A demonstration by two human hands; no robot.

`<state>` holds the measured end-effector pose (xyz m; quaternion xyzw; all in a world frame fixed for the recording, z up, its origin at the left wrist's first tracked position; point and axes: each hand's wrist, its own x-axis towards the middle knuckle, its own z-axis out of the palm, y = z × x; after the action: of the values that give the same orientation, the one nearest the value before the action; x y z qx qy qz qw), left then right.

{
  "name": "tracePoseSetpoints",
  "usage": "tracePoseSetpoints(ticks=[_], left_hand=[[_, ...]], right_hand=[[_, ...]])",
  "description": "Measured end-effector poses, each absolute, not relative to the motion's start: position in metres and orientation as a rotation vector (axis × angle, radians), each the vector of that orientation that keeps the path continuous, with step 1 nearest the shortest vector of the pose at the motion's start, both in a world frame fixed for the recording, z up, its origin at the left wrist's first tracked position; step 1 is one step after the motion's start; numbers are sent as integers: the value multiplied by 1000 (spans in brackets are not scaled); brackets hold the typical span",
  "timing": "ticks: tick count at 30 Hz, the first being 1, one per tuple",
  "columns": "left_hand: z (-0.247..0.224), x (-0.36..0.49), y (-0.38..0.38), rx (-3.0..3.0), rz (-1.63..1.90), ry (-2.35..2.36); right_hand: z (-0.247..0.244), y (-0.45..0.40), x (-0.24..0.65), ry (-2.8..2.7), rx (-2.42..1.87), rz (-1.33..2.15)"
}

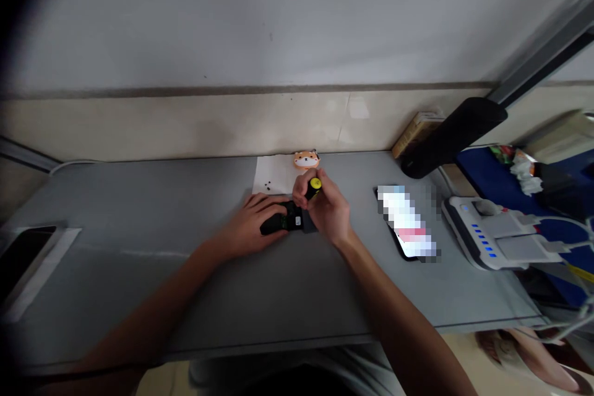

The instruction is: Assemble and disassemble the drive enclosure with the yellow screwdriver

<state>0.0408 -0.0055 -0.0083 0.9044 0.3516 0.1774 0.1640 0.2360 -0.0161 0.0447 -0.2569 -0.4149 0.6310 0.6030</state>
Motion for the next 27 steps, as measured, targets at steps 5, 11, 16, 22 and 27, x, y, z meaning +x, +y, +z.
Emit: tracePoseSetpoints(ticks=[5,11,16,22,27], left_hand=[[-8,40,-5,2567,493,990],[-7,40,-5,2540,462,992],[-5,40,-5,2557,450,1008],[-6,40,-6,2575,489,994],[-10,39,-8,2587,542,1025]], right_hand=[[44,-17,235,-987,-585,1450],[52,-22,240,-1029,-545,1416],[59,-20,248,-1002,-538,1363],[60,-12,258,-878,-598,1356],[55,-10,262,-833,-555,1434]])
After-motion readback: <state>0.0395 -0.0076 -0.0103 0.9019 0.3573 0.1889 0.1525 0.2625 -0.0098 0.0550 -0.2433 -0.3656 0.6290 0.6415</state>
